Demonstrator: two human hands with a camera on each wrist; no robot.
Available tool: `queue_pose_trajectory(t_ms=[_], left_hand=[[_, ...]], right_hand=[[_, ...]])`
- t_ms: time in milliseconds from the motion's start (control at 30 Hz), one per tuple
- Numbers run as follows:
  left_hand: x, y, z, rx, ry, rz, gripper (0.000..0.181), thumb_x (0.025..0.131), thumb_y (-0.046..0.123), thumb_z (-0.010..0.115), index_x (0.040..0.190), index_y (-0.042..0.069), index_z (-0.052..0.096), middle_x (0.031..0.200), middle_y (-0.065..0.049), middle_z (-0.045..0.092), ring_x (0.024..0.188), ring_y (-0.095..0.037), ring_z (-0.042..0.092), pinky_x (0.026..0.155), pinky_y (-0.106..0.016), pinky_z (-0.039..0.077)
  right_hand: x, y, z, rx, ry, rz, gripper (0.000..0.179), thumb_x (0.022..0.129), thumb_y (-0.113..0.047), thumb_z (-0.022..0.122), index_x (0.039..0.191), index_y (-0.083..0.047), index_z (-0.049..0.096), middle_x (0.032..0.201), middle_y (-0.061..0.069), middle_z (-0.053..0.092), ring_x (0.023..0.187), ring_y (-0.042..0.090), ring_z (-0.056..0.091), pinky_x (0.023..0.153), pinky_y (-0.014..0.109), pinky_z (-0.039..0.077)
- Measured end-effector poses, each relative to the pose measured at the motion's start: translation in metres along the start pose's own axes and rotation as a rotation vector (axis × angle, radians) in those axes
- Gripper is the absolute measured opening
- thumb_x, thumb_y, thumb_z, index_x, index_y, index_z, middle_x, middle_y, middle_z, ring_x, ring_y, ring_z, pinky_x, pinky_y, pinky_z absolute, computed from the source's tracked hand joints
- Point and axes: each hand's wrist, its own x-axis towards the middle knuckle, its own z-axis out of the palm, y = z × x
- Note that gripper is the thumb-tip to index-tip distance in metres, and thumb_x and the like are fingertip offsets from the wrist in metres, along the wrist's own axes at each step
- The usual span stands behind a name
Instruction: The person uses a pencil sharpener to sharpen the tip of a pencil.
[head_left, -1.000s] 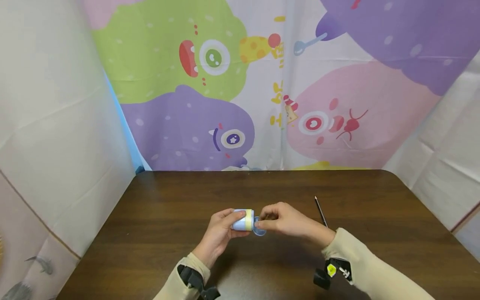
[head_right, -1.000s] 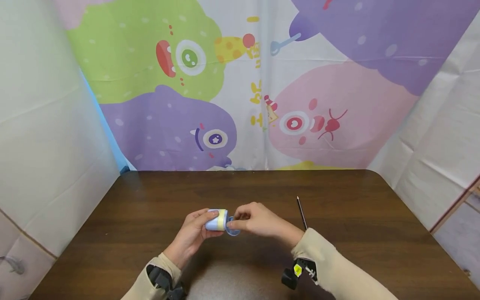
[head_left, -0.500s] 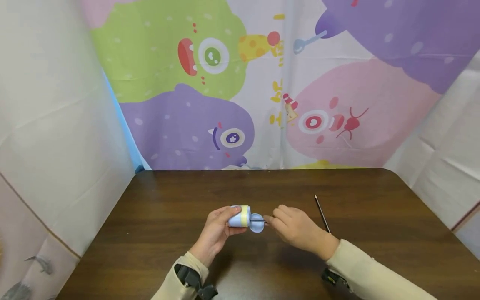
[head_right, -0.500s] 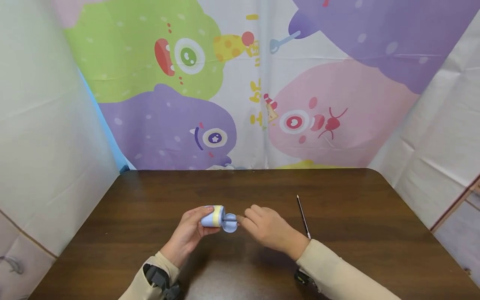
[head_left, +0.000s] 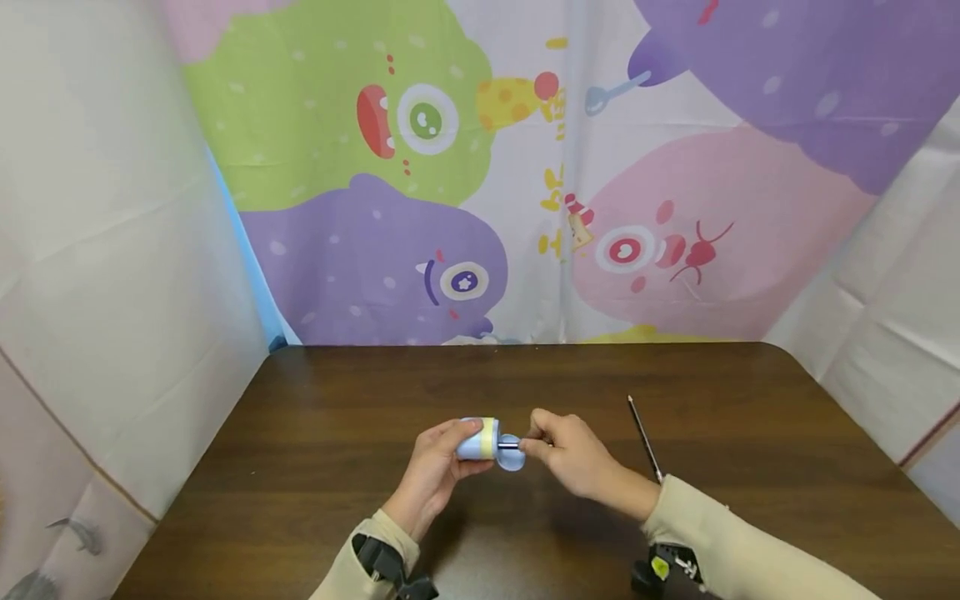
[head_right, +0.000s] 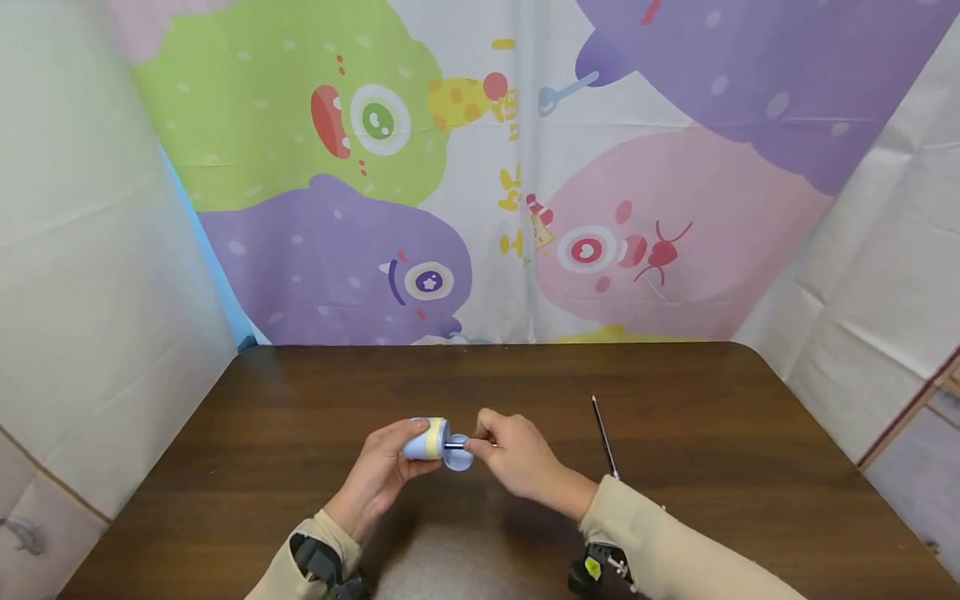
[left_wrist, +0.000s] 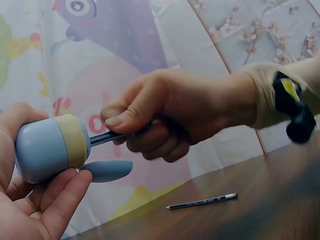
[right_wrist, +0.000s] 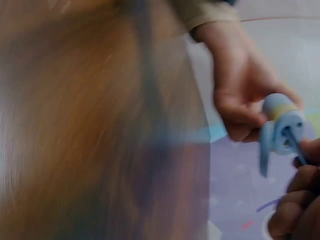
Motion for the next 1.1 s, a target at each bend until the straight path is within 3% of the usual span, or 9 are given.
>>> queue_pose_trajectory(t_ms=[233, 367, 467, 533, 600, 767, 833, 933, 1100], left_hand=[[0.003, -0.001, -0.004, 0.018, -0.029, 0.016, 0.015, 0.086, 0.003, 0.063, 0.073, 0.01, 0.064, 0.077, -0.006, 0.061, 0.064, -0.014, 0.062, 0.058, -0.03, 0.06], [0.003, -0.001, -0.003, 0.041, -0.081, 0.025, 0.014, 0.085, 0.001, 0.063, 0.074, 0.011, 0.065, 0.077, -0.005, 0.062, 0.065, -0.013, 0.062, 0.059, -0.031, 0.06], [0.003, -0.001, -0.002, 0.044, -0.088, 0.019, 0.013, 0.084, 0.001, 0.064, 0.075, 0.01, 0.065, 0.078, -0.006, 0.062, 0.066, -0.014, 0.062, 0.06, -0.032, 0.061], [0.003, -0.002, -0.001, 0.041, -0.076, 0.019, 0.013, 0.084, 0.002, 0.064, 0.075, 0.01, 0.064, 0.079, -0.006, 0.062, 0.066, -0.014, 0.063, 0.06, -0.032, 0.061], [0.002, -0.001, 0.0, 0.038, -0.069, 0.022, 0.013, 0.085, 0.002, 0.064, 0.074, 0.01, 0.064, 0.08, -0.006, 0.063, 0.067, -0.015, 0.063, 0.06, -0.033, 0.061], [0.001, 0.0, 0.0, 0.017, -0.059, 0.017, 0.012, 0.087, 0.004, 0.062, 0.076, 0.009, 0.064, 0.081, -0.007, 0.062, 0.067, -0.015, 0.064, 0.061, -0.032, 0.061], [0.001, 0.0, 0.0, 0.0, -0.039, 0.011, 0.009, 0.087, 0.005, 0.062, 0.079, 0.007, 0.065, 0.081, -0.008, 0.062, 0.067, -0.016, 0.064, 0.06, -0.031, 0.061], [0.0, 0.0, 0.001, -0.015, -0.017, -0.003, 0.005, 0.088, 0.006, 0.062, 0.087, 0.004, 0.066, 0.082, -0.009, 0.061, 0.067, -0.016, 0.064, 0.059, -0.03, 0.061], [-0.004, -0.001, 0.004, -0.016, -0.042, -0.034, 0.009, 0.089, 0.008, 0.061, 0.093, 0.002, 0.066, 0.084, -0.009, 0.061, 0.069, -0.015, 0.064, 0.062, -0.03, 0.061]], right_hand=[[0.011, -0.004, -0.015, 0.704, -0.392, 0.696, 0.032, 0.098, -0.017, 0.053, 0.069, -0.013, 0.039, 0.051, -0.007, 0.024, 0.041, 0.005, 0.018, 0.038, 0.02, 0.013], [0.013, 0.001, -0.023, 0.862, -0.566, 0.839, 0.026, 0.102, -0.019, 0.042, 0.077, -0.012, 0.042, 0.05, -0.009, 0.019, 0.041, 0.003, 0.015, 0.04, 0.019, 0.008], [0.014, 0.0, -0.027, 0.805, -0.589, 0.816, 0.024, 0.101, -0.02, 0.044, 0.08, -0.011, 0.039, 0.051, -0.008, 0.02, 0.042, 0.004, 0.013, 0.041, 0.02, 0.008], [0.013, -0.003, -0.029, 0.686, -0.554, 0.736, 0.025, 0.101, -0.022, 0.048, 0.082, -0.009, 0.04, 0.053, -0.006, 0.025, 0.044, 0.006, 0.015, 0.041, 0.021, 0.011], [0.011, -0.006, -0.029, 0.451, -0.494, 0.546, 0.024, 0.1, -0.025, 0.053, 0.085, -0.009, 0.046, 0.056, -0.004, 0.037, 0.045, 0.006, 0.025, 0.041, 0.021, 0.02], [0.002, -0.004, -0.023, -0.409, -0.181, -0.24, 0.022, 0.101, -0.031, 0.057, 0.103, -0.009, 0.058, 0.079, -0.003, 0.06, 0.061, 0.007, 0.052, 0.049, 0.021, 0.044], [0.0, 0.002, -0.019, -0.646, -0.015, -0.522, 0.025, 0.103, -0.031, 0.052, 0.105, -0.008, 0.059, 0.083, -0.002, 0.059, 0.064, 0.01, 0.054, 0.048, 0.022, 0.045], [-0.001, 0.014, -0.015, -0.821, 0.156, -0.795, 0.027, 0.107, -0.026, 0.042, 0.101, -0.007, 0.061, 0.084, 0.001, 0.057, 0.067, 0.016, 0.052, 0.05, 0.024, 0.045], [0.004, 0.032, -0.01, -0.851, 0.305, -1.013, 0.025, 0.106, -0.017, 0.047, 0.089, -0.008, 0.062, 0.073, 0.0, 0.052, 0.059, 0.015, 0.044, 0.047, 0.022, 0.037]])
